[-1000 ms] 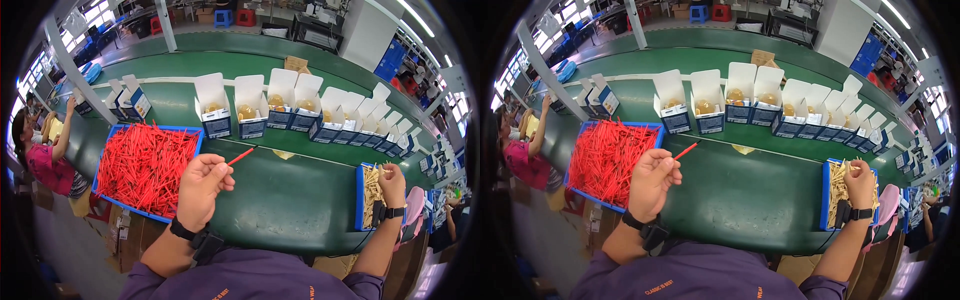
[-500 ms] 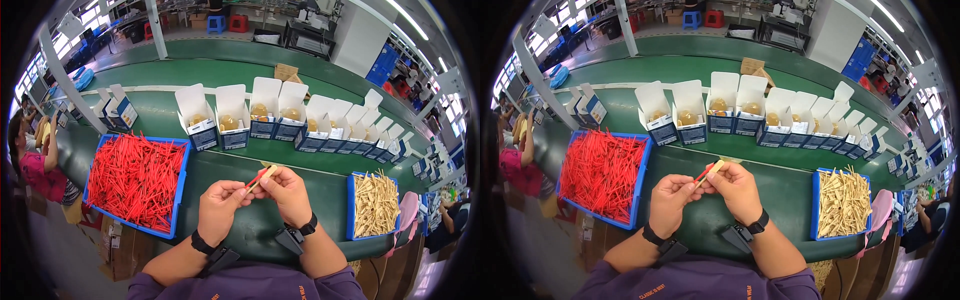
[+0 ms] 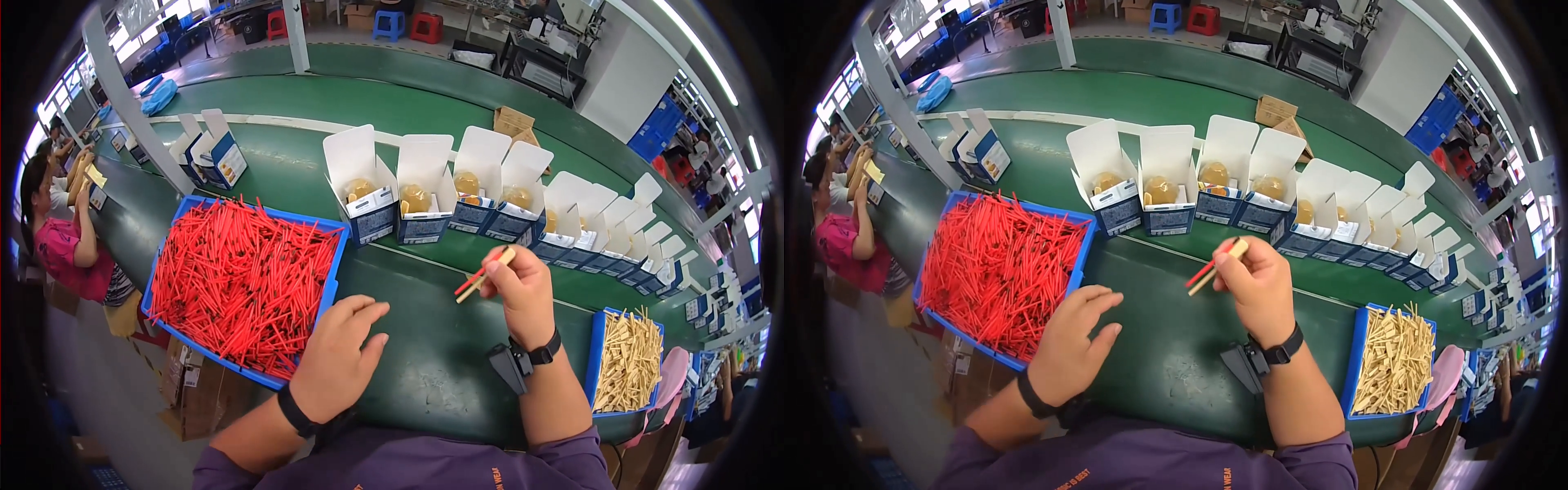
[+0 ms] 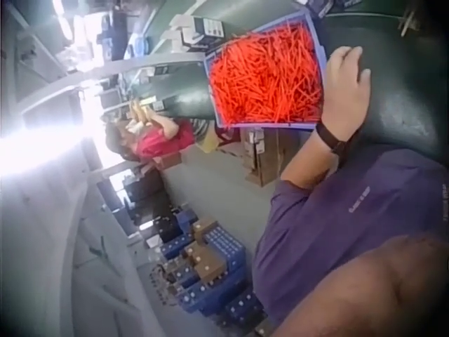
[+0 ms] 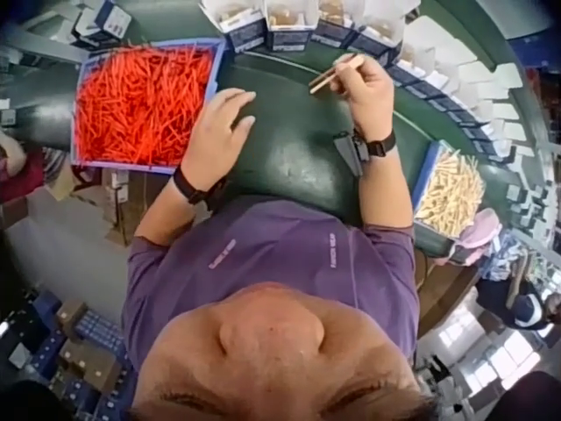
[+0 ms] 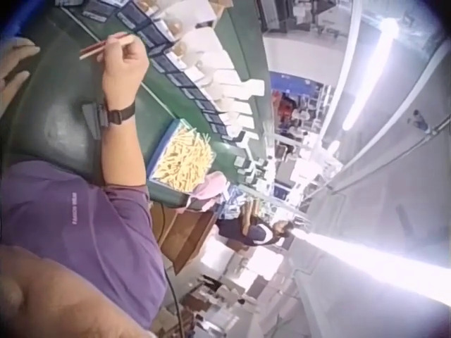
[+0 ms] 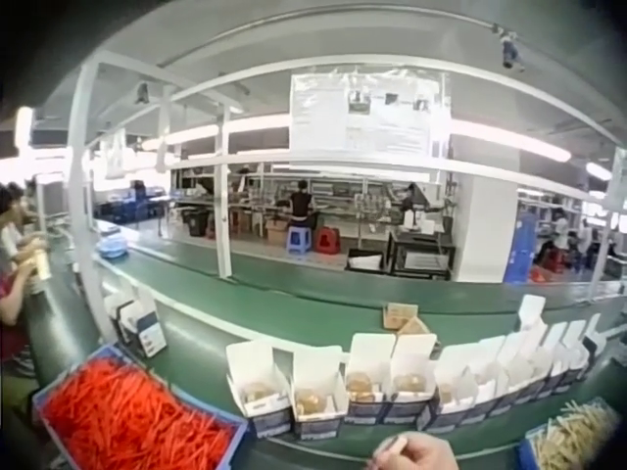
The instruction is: Assembling small components by joining yellow rods with red caps and placing them into boxes at a factory assembly line.
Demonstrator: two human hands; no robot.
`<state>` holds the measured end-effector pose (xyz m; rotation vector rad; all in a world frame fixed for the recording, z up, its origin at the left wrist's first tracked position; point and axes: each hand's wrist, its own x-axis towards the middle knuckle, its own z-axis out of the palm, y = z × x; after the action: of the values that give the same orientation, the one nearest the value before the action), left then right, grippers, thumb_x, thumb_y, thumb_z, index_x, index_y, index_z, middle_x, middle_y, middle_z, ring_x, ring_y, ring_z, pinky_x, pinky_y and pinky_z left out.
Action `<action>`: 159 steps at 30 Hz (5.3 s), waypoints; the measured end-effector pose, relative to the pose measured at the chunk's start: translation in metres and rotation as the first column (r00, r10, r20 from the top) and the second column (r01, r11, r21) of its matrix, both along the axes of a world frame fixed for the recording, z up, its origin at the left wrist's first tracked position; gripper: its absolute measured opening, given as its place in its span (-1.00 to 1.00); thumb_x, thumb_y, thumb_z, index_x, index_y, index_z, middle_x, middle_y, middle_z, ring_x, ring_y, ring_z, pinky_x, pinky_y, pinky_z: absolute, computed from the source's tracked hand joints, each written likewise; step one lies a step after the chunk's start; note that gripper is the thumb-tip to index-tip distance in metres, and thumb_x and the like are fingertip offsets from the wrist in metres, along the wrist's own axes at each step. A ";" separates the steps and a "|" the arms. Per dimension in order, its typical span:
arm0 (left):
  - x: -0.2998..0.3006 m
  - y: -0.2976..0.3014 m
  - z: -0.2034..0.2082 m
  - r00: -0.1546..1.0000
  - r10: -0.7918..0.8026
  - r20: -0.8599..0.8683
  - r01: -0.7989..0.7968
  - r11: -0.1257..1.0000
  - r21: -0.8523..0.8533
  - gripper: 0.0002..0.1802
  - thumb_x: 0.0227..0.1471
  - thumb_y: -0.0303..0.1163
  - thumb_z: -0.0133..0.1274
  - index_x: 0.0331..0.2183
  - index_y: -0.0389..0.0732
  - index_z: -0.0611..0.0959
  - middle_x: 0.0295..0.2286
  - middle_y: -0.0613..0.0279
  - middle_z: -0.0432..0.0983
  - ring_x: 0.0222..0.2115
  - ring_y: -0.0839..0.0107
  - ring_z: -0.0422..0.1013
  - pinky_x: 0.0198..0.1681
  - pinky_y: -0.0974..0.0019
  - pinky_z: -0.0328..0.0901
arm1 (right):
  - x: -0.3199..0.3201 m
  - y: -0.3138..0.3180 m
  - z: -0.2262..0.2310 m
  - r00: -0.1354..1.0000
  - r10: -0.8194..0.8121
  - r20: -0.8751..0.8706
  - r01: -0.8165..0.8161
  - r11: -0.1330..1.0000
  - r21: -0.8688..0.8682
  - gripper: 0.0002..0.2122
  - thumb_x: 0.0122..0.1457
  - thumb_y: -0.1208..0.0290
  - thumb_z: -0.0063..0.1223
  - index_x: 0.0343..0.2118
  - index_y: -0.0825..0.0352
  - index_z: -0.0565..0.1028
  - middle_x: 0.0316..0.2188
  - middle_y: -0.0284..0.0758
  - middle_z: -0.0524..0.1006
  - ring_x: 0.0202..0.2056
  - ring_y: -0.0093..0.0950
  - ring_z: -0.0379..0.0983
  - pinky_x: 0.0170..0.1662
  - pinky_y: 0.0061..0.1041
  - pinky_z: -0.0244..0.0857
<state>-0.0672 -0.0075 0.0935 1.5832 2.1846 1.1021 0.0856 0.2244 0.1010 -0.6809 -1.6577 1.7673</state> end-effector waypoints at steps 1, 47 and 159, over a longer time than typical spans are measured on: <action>-0.008 0.003 0.000 1.000 -0.003 0.005 0.003 1.000 0.002 -0.53 0.06 -0.56 0.17 0.03 -0.44 0.52 0.10 -0.13 0.37 0.07 0.06 0.43 0.15 0.19 0.33 | -0.003 -0.001 -0.001 1.000 -0.003 0.005 0.003 1.000 0.002 -0.93 0.25 0.50 0.09 -0.27 0.37 0.54 -0.43 -0.39 0.56 -0.49 -0.62 0.48 -0.37 -0.63 0.38; 0.036 -0.013 0.044 0.942 -0.313 0.121 0.316 0.949 -0.008 -0.68 0.22 -0.39 0.10 -0.02 -0.29 0.64 -0.16 -0.10 0.57 -0.15 0.05 0.52 -0.02 0.19 0.38 | -0.129 0.079 0.005 0.654 -0.305 0.692 -0.583 0.380 0.718 -0.85 0.11 0.49 0.00 -0.40 0.27 0.64 -0.38 -0.11 0.66 -0.27 -0.11 0.63 -0.20 -0.17 0.49; 0.031 0.127 0.031 -0.148 0.006 0.989 0.098 0.995 0.008 -0.83 0.32 -0.53 -0.11 -0.06 -0.23 0.39 -0.35 0.20 0.47 -0.45 0.54 0.32 -0.30 0.44 0.28 | 0.018 0.053 0.049 0.882 0.306 0.359 -0.352 0.933 0.068 -0.89 0.19 0.55 0.27 -0.26 0.41 0.59 -0.38 -0.31 0.62 -0.42 -0.62 0.55 -0.38 -0.64 0.41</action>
<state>-0.0365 0.1190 0.1248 0.2020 0.8871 1.4063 0.1036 0.2777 0.1504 -0.7083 -2.2210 1.8208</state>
